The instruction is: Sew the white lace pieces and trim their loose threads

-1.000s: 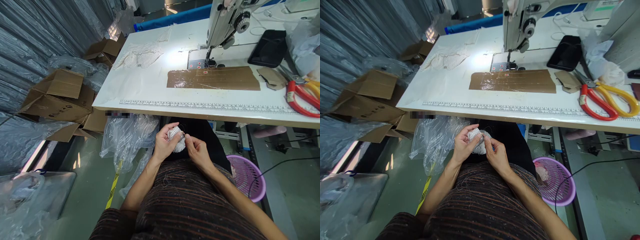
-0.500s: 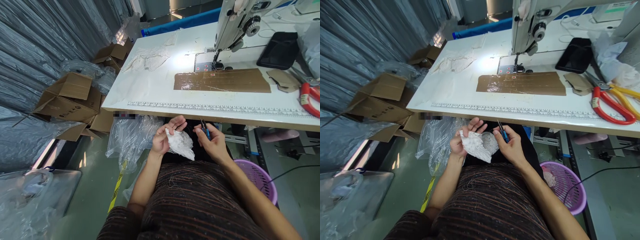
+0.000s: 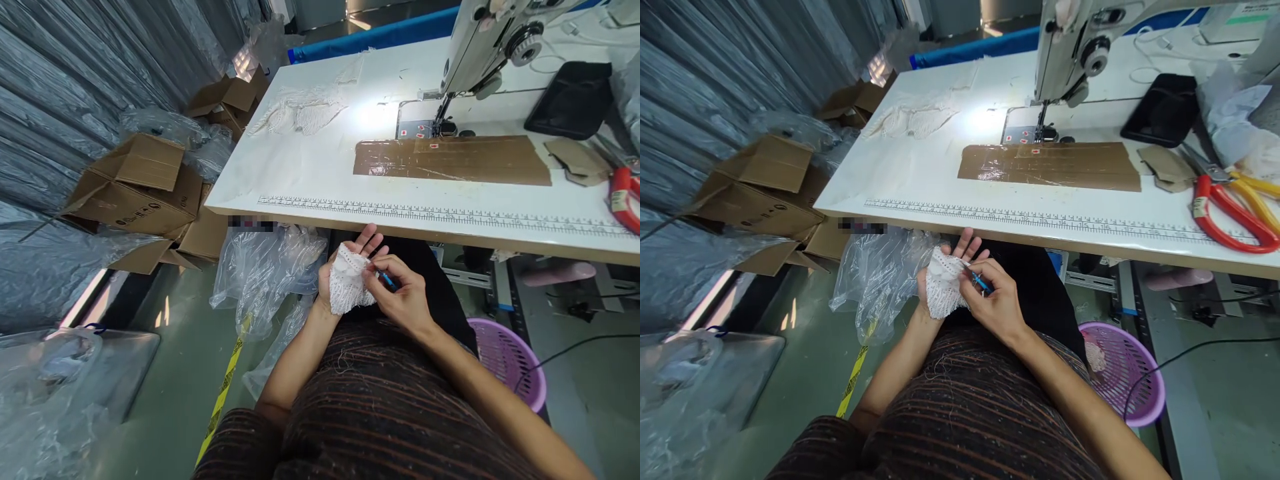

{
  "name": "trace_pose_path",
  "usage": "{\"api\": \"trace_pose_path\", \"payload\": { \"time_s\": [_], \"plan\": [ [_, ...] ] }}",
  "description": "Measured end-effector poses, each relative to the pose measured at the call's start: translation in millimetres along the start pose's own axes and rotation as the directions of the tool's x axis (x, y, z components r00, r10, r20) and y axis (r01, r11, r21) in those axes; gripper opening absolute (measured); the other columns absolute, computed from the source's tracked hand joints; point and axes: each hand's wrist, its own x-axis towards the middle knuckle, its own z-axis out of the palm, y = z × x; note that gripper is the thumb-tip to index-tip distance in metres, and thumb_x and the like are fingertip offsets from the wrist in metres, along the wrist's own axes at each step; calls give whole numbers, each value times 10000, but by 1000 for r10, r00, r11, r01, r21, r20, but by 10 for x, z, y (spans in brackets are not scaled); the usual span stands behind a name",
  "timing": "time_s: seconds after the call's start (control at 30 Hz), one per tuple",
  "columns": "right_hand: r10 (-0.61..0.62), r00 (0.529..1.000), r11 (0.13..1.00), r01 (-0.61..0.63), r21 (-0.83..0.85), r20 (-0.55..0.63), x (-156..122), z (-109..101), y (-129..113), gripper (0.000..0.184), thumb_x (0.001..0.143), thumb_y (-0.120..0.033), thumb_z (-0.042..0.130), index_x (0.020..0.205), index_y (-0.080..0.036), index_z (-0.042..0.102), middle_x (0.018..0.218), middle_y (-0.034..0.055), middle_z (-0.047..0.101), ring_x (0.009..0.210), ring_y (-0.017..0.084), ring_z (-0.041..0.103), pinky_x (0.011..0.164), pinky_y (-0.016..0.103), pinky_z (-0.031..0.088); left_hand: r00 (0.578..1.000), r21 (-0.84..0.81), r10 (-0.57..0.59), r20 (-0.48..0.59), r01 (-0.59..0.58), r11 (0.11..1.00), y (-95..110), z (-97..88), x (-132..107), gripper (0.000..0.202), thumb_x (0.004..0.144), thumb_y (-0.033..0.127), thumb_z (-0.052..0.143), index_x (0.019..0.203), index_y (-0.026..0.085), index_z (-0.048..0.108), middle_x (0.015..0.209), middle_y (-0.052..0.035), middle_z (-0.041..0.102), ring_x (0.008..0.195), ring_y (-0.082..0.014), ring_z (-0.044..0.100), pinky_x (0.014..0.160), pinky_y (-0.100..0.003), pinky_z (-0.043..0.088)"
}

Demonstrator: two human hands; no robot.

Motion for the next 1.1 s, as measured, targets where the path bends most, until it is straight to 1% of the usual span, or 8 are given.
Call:
{"api": "trace_pose_path", "payload": {
  "time_s": [0.13,0.2,0.27,0.33,0.4,0.67,0.87,1.1],
  "plan": [
    [248,968,958,-249,142,26,32,-115,-9,240,828,-430,651,774,-206,583,517,-74,437,416,82,350,404,230,276,997,-53,-80,-6,79,995,-75,-93,-180,696,806,769,505,1380,377,484,1335,-72,626,1262,-288,577,964,-490,509],
    [295,955,940,-297,171,35,36,-160,3,280,821,-471,660,805,-203,583,492,-87,426,389,78,350,379,223,258,999,-24,-40,-12,40,999,-123,-149,-283,852,711,802,595,1439,397,413,1295,-87,652,1256,-295,582,950,-486,511],
    [308,951,932,-310,186,44,31,-179,23,309,813,-496,674,831,-200,586,494,-89,434,383,75,354,369,219,261,1000,40,-22,-14,22,999,-160,-187,-347,767,656,694,746,1318,344,577,1254,-99,677,1250,-305,586,965,-466,505],
    [293,955,935,-295,198,40,16,-177,41,328,802,-504,693,849,-194,596,516,-85,451,398,70,357,373,216,273,999,99,-50,-16,51,994,-171,-193,-357,515,659,547,820,1074,254,731,1214,-114,699,1225,-315,605,985,-444,500],
    [278,960,939,-279,199,34,-11,-170,53,334,782,-493,723,856,-190,605,538,-80,470,413,66,365,383,211,291,997,130,-66,-30,70,989,-153,-165,-324,379,689,467,821,961,210,761,1196,-118,711,1171,-306,641,980,-421,512],
    [287,951,942,-302,143,120,-152,-225,143,322,812,-486,708,862,-180,621,673,-17,621,391,67,446,369,209,346,971,358,166,-172,-96,929,-41,-18,-152,441,667,284,857,1067,214,683,1176,-89,719,923,-236,742,756,-317,606],
    [222,970,966,-233,109,102,-193,-292,131,348,949,-507,524,970,-180,641,680,-7,585,469,85,413,432,223,345,962,575,259,-86,-164,802,-17,-76,-135,171,735,322,804,817,181,751,1006,-83,771,906,-241,747,880,-374,585],
    [327,932,936,-342,81,154,-268,-284,64,483,991,-564,399,920,-168,665,623,-25,480,492,86,364,438,229,284,961,645,266,-76,-156,748,36,-70,-136,380,740,320,809,1086,189,722,1124,-96,745,955,-235,736,881,-353,587]
  ]
}}
